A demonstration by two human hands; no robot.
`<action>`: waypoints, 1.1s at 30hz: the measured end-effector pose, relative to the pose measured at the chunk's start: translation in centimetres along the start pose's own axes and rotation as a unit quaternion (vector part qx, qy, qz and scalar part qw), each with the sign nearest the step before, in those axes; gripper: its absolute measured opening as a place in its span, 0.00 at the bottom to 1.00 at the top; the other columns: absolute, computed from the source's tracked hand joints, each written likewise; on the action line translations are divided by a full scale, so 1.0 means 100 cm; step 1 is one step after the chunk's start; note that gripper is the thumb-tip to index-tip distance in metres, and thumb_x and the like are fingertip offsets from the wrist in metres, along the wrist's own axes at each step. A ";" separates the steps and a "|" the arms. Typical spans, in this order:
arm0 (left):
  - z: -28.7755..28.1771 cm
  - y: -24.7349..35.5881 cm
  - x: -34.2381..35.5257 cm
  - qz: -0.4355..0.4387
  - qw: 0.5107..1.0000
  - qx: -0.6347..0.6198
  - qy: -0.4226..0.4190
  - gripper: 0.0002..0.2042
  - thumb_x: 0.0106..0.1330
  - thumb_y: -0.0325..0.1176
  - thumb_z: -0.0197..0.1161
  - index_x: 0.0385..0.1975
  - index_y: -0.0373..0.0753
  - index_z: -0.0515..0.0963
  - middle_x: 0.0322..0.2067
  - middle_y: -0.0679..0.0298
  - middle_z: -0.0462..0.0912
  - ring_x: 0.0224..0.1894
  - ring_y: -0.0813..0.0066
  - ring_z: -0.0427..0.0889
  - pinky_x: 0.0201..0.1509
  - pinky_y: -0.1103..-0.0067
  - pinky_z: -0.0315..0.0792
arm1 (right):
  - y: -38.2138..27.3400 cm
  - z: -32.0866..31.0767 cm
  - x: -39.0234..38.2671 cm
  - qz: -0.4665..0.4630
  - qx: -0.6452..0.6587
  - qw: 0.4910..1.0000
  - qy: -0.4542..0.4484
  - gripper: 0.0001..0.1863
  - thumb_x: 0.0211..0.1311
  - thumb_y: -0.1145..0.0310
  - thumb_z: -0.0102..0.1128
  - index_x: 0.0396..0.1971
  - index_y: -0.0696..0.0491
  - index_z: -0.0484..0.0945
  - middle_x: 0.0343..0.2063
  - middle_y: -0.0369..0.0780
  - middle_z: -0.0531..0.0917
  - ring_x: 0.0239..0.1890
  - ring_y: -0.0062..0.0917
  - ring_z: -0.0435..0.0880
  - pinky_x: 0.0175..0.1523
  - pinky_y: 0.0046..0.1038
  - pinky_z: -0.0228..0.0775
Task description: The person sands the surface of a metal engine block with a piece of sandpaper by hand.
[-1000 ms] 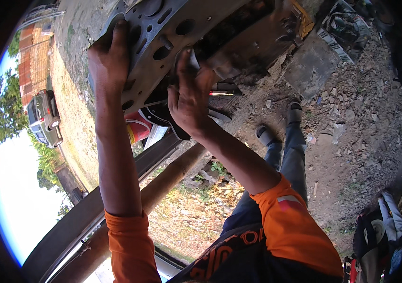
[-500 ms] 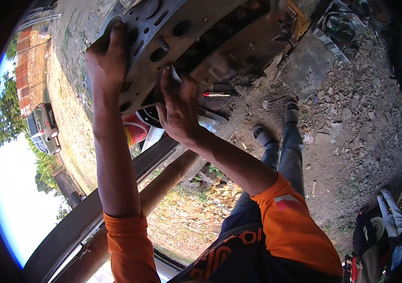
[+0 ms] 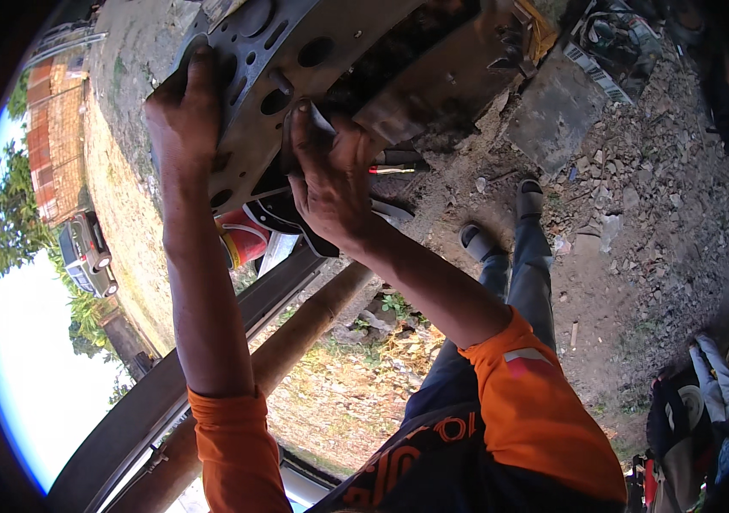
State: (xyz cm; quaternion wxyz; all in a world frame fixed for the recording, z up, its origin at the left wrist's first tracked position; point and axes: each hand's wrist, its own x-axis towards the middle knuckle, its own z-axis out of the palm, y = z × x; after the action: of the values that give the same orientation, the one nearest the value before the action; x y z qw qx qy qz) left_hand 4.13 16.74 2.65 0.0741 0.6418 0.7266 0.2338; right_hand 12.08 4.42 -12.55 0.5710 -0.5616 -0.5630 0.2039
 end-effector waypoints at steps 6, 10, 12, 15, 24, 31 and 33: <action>-0.004 0.002 0.000 0.020 1.000 0.016 -0.014 0.24 0.72 0.51 0.61 0.48 0.33 0.87 0.41 0.48 0.90 0.46 0.61 0.89 0.56 0.69 0.75 | -0.004 0.000 0.003 -0.058 0.021 0.998 0.022 0.46 0.58 0.74 0.66 0.77 0.51 0.58 0.57 0.53 0.64 0.55 0.45 0.64 0.59 0.46 0.58; -0.003 0.000 0.000 0.021 1.000 0.017 0.005 0.24 0.72 0.51 0.61 0.48 0.34 0.86 0.42 0.47 0.89 0.46 0.60 0.89 0.57 0.68 0.75 | 0.009 -0.002 0.022 0.030 0.018 0.998 0.043 0.44 0.58 0.74 0.66 0.76 0.51 0.60 0.57 0.53 0.65 0.56 0.46 0.64 0.60 0.47 0.57; -0.003 0.001 -0.001 0.023 1.000 0.016 0.004 0.24 0.72 0.51 0.61 0.48 0.34 0.86 0.43 0.45 0.89 0.46 0.58 0.89 0.57 0.68 0.75 | -0.004 -0.002 0.008 -0.037 0.012 0.999 0.015 0.45 0.57 0.74 0.67 0.76 0.51 0.60 0.54 0.53 0.65 0.53 0.45 0.65 0.58 0.46 0.58; -0.004 -0.001 0.000 0.025 1.000 0.008 -0.003 0.24 0.72 0.52 0.60 0.49 0.34 0.86 0.43 0.44 0.88 0.47 0.56 0.88 0.57 0.67 0.75 | 0.005 -0.003 0.009 -0.014 0.007 1.000 0.018 0.47 0.54 0.74 0.69 0.76 0.48 0.61 0.57 0.53 0.65 0.55 0.46 0.65 0.57 0.46 0.58; -0.004 0.002 0.000 0.019 0.999 0.042 -0.002 0.24 0.72 0.52 0.60 0.48 0.34 0.86 0.42 0.43 0.88 0.46 0.56 0.89 0.55 0.67 0.75 | 0.016 0.002 0.015 0.020 0.034 0.998 0.043 0.49 0.52 0.74 0.70 0.77 0.49 0.59 0.60 0.55 0.64 0.56 0.45 0.65 0.58 0.47 0.58; -0.001 -0.006 0.002 0.049 0.999 0.012 0.010 0.24 0.72 0.51 0.61 0.48 0.34 0.86 0.40 0.45 0.89 0.44 0.57 0.89 0.55 0.67 0.75 | 0.013 -0.001 0.018 0.012 0.010 0.999 0.041 0.49 0.53 0.72 0.72 0.77 0.47 0.59 0.60 0.54 0.62 0.56 0.46 0.65 0.57 0.46 0.59; -0.001 -0.003 0.002 0.032 0.999 0.015 0.006 0.24 0.72 0.51 0.61 0.48 0.34 0.86 0.40 0.45 0.89 0.44 0.58 0.89 0.55 0.67 0.75 | 0.002 -0.005 0.005 -0.028 0.007 1.000 -0.005 0.50 0.53 0.72 0.72 0.77 0.47 0.59 0.59 0.53 0.63 0.56 0.46 0.65 0.58 0.46 0.59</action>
State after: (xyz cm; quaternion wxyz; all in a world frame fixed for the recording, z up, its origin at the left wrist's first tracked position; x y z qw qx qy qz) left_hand 3.78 16.84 2.65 0.0526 0.6641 0.7096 0.2294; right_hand 12.68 4.73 -12.36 0.5779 -0.5406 -0.5797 0.1943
